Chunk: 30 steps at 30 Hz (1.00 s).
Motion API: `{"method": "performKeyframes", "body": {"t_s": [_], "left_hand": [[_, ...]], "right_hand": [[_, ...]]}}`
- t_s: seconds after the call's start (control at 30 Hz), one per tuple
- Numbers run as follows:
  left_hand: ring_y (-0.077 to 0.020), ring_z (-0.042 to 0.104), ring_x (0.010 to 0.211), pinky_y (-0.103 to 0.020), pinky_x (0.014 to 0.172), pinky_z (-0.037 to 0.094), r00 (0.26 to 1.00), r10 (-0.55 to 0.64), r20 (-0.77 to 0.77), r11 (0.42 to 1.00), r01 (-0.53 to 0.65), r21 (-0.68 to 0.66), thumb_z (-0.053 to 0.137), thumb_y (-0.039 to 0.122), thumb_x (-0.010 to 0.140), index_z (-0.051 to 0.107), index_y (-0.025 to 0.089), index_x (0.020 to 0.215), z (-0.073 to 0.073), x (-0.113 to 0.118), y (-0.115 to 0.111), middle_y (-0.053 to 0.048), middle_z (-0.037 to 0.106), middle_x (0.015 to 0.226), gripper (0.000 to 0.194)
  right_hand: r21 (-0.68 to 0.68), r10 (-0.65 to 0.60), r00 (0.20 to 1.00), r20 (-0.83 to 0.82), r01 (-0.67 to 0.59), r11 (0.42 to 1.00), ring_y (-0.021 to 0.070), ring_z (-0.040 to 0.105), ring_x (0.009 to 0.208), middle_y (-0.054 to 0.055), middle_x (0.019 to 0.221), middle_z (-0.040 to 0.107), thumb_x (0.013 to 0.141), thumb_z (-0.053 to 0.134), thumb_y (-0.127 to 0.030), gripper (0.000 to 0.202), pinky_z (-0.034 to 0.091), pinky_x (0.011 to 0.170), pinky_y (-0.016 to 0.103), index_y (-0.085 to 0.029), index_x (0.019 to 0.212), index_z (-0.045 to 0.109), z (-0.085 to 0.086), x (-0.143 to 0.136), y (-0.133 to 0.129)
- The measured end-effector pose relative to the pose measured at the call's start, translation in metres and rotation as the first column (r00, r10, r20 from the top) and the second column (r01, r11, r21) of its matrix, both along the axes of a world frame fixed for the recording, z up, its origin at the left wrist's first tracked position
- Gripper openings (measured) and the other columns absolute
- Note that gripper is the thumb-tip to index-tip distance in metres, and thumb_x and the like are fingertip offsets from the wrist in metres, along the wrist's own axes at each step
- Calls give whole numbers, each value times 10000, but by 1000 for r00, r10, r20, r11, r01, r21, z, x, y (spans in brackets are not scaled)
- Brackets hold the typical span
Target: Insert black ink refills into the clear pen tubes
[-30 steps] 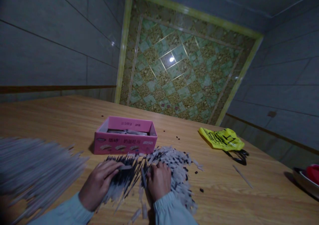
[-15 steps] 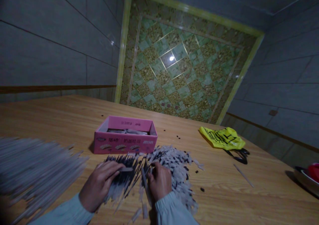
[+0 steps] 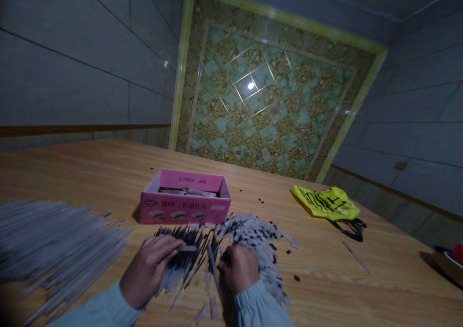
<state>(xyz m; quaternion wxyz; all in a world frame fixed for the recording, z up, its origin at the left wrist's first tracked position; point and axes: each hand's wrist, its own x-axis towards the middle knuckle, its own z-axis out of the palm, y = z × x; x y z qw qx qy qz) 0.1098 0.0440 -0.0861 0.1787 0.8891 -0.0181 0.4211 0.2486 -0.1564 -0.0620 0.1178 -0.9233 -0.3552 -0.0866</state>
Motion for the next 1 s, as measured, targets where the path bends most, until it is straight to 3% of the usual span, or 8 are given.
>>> {"method": "performKeyframes", "body": {"t_s": [0.2, 0.3, 0.33, 0.43, 0.5, 0.6, 0.73, 1.0], "left_hand": [[-214, 615, 813, -363, 714, 461, 999, 7, -36, 1000, -6, 9, 441, 102, 841, 678, 197, 984, 1, -2, -1, -73, 707, 879, 292], [-211, 611, 804, -361, 714, 459, 998, 0, -68, 1000, 2, 28, 432, 96, 844, 671, 197, 978, 2, -3, -3, -72, 701, 868, 292], [-212, 609, 805, -362, 717, 456, 997, -4, -76, 999, 7, 33, 430, 93, 843, 667, 197, 975, 3, -3, -3, -72, 698, 867, 291], [-214, 603, 808, -364, 724, 447, 995, -18, -101, 999, 22, 42, 430, 87, 840, 658, 202, 966, 4, -3, -5, -68, 691, 867, 284], [-214, 600, 810, -362, 724, 440, 993, -24, -115, 999, 29, 44, 435, 83, 836, 651, 206, 970, 5, -3, -5, -64, 687, 868, 283], [-214, 596, 808, -360, 718, 432, 992, -33, -122, 999, 38, 36, 434, 74, 833, 647, 204, 968, 5, -3, -5, -60, 684, 857, 283], [-212, 595, 790, -356, 704, 427, 992, -41, -122, 998, 45, 34, 433, 89, 840, 651, 201, 946, 4, -3, -6, -59, 681, 837, 267], [-212, 591, 786, -355, 702, 425, 990, -39, -138, 998, 44, 36, 441, 76, 824, 656, 205, 968, 4, -4, -6, -62, 676, 838, 289]], "right_hand": [[10, 33, 999, -1, -33, 999, 229, 655, 746, 65, 769, 721, 643, 594, -137, 123, 346, 627, 275, -195, 694, 690, -6, -9, 3], [232, 65, 996, -64, -48, 971, 217, 634, 753, 57, 753, 696, 698, 551, -138, 126, 385, 639, 266, -172, 766, 651, -6, -20, 9], [370, 113, 986, -125, -60, 927, 209, 629, 754, 50, 750, 690, 722, 537, -147, 127, 405, 643, 260, -171, 787, 643, -6, -25, 12], [711, 323, 897, -301, -14, 703, 210, 632, 810, 53, 818, 702, 753, 547, -189, 140, 464, 716, 278, -174, 832, 661, -8, -37, 23], [794, 396, 841, -368, 63, 604, 229, 635, 854, 70, 869, 711, 727, 591, -207, 158, 474, 780, 318, -170, 849, 683, -11, -41, 27], [829, 417, 800, -432, 170, 534, 237, 641, 812, 78, 825, 713, 675, 644, -212, 163, 486, 759, 339, -157, 823, 685, -13, -44, 30], [843, 431, 786, -444, 204, 497, 213, 631, 738, 56, 749, 698, 643, 672, -196, 144, 489, 694, 311, -155, 781, 671, -14, -44, 30], [860, 448, 803, -394, 149, 489, 186, 614, 692, 31, 712, 674, 663, 668, -185, 96, 487, 649, 277, -164, 757, 670, -19, -46, 31]]}}
